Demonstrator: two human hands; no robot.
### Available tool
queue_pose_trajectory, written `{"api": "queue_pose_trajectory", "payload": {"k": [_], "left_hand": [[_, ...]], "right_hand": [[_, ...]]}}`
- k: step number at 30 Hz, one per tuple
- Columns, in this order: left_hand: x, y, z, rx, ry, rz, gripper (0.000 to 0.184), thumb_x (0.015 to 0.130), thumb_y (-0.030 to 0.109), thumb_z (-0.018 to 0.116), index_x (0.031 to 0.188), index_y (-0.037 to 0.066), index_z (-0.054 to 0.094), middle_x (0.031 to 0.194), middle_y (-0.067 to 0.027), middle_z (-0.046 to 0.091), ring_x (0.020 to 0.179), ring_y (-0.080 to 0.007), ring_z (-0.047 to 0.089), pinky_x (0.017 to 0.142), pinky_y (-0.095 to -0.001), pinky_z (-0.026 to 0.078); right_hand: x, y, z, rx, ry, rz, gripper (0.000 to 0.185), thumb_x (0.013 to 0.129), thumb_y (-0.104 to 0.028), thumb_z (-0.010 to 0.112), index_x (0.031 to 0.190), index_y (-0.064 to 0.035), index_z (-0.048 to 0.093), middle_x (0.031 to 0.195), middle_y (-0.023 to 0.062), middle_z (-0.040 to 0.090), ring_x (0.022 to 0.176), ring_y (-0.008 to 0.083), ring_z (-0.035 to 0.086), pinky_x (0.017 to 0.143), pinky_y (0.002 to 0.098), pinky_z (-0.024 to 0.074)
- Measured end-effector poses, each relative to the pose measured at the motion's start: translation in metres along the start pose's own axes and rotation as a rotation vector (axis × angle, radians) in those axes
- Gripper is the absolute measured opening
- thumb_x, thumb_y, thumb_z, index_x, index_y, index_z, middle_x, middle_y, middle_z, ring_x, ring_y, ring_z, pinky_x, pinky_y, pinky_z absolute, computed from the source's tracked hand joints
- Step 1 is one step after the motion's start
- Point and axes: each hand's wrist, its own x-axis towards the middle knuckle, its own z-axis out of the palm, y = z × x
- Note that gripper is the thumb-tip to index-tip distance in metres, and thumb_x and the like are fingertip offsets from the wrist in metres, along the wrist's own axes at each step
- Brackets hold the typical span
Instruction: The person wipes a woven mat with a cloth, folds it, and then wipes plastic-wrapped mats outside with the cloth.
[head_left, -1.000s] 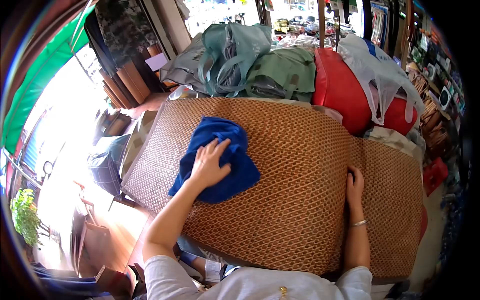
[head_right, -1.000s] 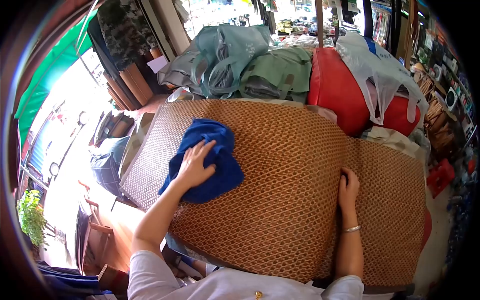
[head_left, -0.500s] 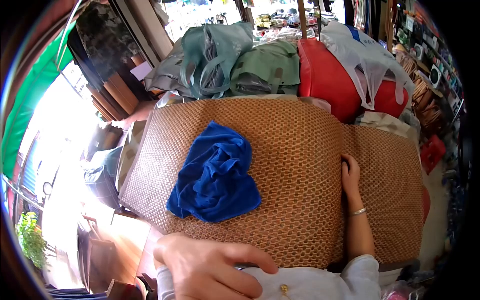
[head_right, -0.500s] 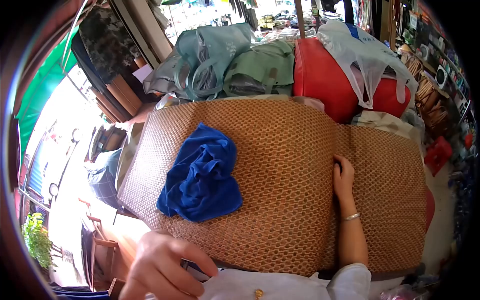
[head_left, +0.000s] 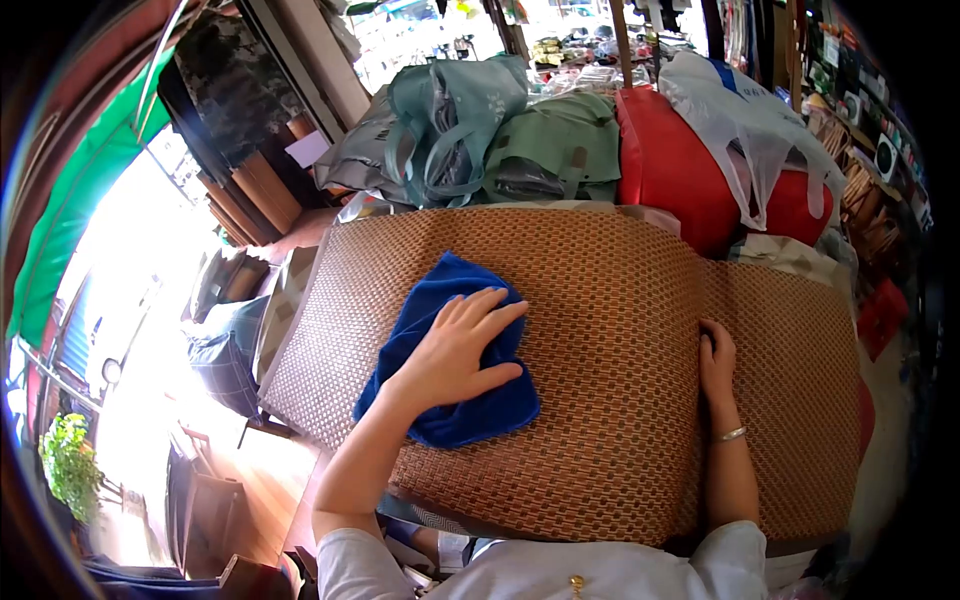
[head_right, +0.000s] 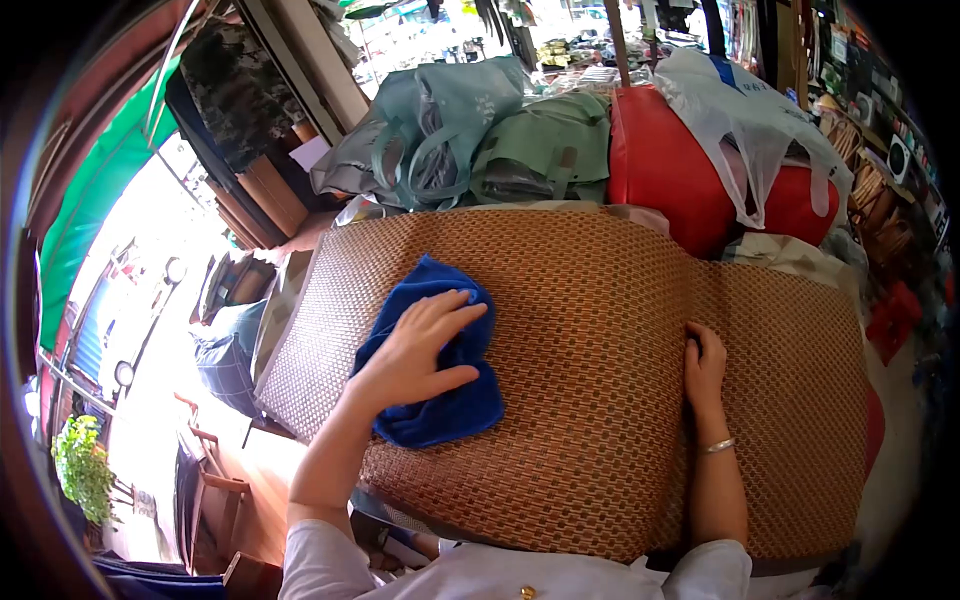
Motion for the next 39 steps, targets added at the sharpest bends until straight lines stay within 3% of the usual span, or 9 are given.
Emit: {"api": "queue_pose_trajectory", "payload": {"k": [2,6,10,14,20,24,27,34,39], "left_hand": [[-0.009,-0.039,0.044,0.209,-0.170,-0.203,0.074,0.082,0.050,0.067,0.143,0.017,0.043,0.150,-0.0181,0.035,0.142,-0.0351,0.027,0.115,-0.0531,0.021],[-0.001,-0.109,0.045,0.251,-0.018,-0.372,0.075,0.080,0.053,0.067,0.142,0.018,0.045,0.153,-0.0169,0.032,0.143,-0.0339,0.025,0.113,-0.0592,0.022],[0.008,-0.149,0.042,0.236,0.146,-0.577,0.071,0.078,0.051,0.069,0.137,0.017,0.051,0.150,-0.0168,0.036,0.141,-0.0340,0.030,0.109,-0.0525,0.032],[0.016,-0.107,0.066,0.182,0.116,-0.305,0.069,0.077,0.047,0.072,0.133,0.013,0.053,0.145,-0.0211,0.040,0.134,-0.0399,0.039,0.110,-0.0472,0.033],[0.030,0.060,0.097,-0.088,-0.152,0.288,0.074,0.077,0.045,0.072,0.138,0.013,0.047,0.150,-0.0225,0.031,0.141,-0.0395,0.028,0.110,-0.0536,0.030],[0.037,0.116,0.105,-0.229,-0.307,0.607,0.071,0.077,0.043,0.073,0.137,0.014,0.049,0.150,-0.0212,0.032,0.142,-0.0360,0.028,0.111,-0.0545,0.029],[0.056,0.085,0.099,-0.214,-0.205,0.401,0.071,0.076,0.039,0.075,0.137,0.014,0.049,0.150,-0.0205,0.033,0.141,-0.0362,0.029,0.112,-0.0514,0.029],[0.048,-0.119,0.061,0.280,0.074,-0.618,0.069,0.082,0.051,0.065,0.140,0.019,0.046,0.152,-0.0171,0.034,0.143,-0.0337,0.027,0.110,-0.0593,0.024],[0.030,-0.123,0.067,0.310,0.030,-0.487,0.071,0.082,0.052,0.065,0.141,0.019,0.046,0.154,-0.0176,0.030,0.143,-0.0344,0.026,0.113,-0.0505,0.025]], "right_hand": [[0.000,0.000,-0.001,-0.003,-0.005,-0.016,0.027,0.095,-0.008,0.047,0.116,0.0012,0.061,0.114,0.0171,0.063,0.107,0.0312,0.059,0.093,0.0426,0.0460],[-0.001,-0.001,-0.002,0.036,-0.037,0.012,0.028,0.096,-0.008,0.046,0.117,0.0038,0.060,0.115,0.0187,0.062,0.107,0.0322,0.058,0.093,0.0430,0.0464],[0.002,0.006,0.001,0.052,-0.028,0.000,0.028,0.096,-0.008,0.045,0.117,0.0034,0.060,0.116,0.0185,0.062,0.108,0.0321,0.058,0.094,0.0432,0.0461],[0.001,0.004,0.001,0.016,-0.014,-0.002,0.029,0.095,-0.006,0.044,0.117,0.0020,0.060,0.117,0.0179,0.062,0.109,0.0317,0.058,0.096,0.0433,0.0454],[0.002,0.016,0.003,-0.020,-0.008,-0.028,0.030,0.095,-0.005,0.044,0.119,0.0017,0.060,0.118,0.0189,0.061,0.111,0.0330,0.057,0.098,0.0436,0.0439],[0.003,0.020,0.005,-0.056,-0.020,0.007,0.030,0.093,-0.004,0.045,0.118,0.0025,0.059,0.117,0.0205,0.061,0.112,0.0349,0.057,0.099,0.0440,0.0428],[0.001,0.017,0.003,-0.052,-0.003,-0.042,0.030,0.092,-0.003,0.045,0.118,0.0028,0.059,0.116,0.0200,0.062,0.111,0.0353,0.057,0.098,0.0441,0.0428],[0.001,0.015,0.003,0.004,-0.022,-0.049,0.031,0.091,-0.002,0.047,0.119,0.0015,0.059,0.120,0.0200,0.060,0.116,0.0343,0.054,0.101,0.0437,0.0407],[-0.001,0.037,0.013,-0.086,-0.027,-0.009,0.034,0.090,-0.002,0.051,0.124,-0.0020,0.056,0.129,0.0184,0.054,0.123,0.0327,0.049,0.106,0.0436,0.0372]]}}
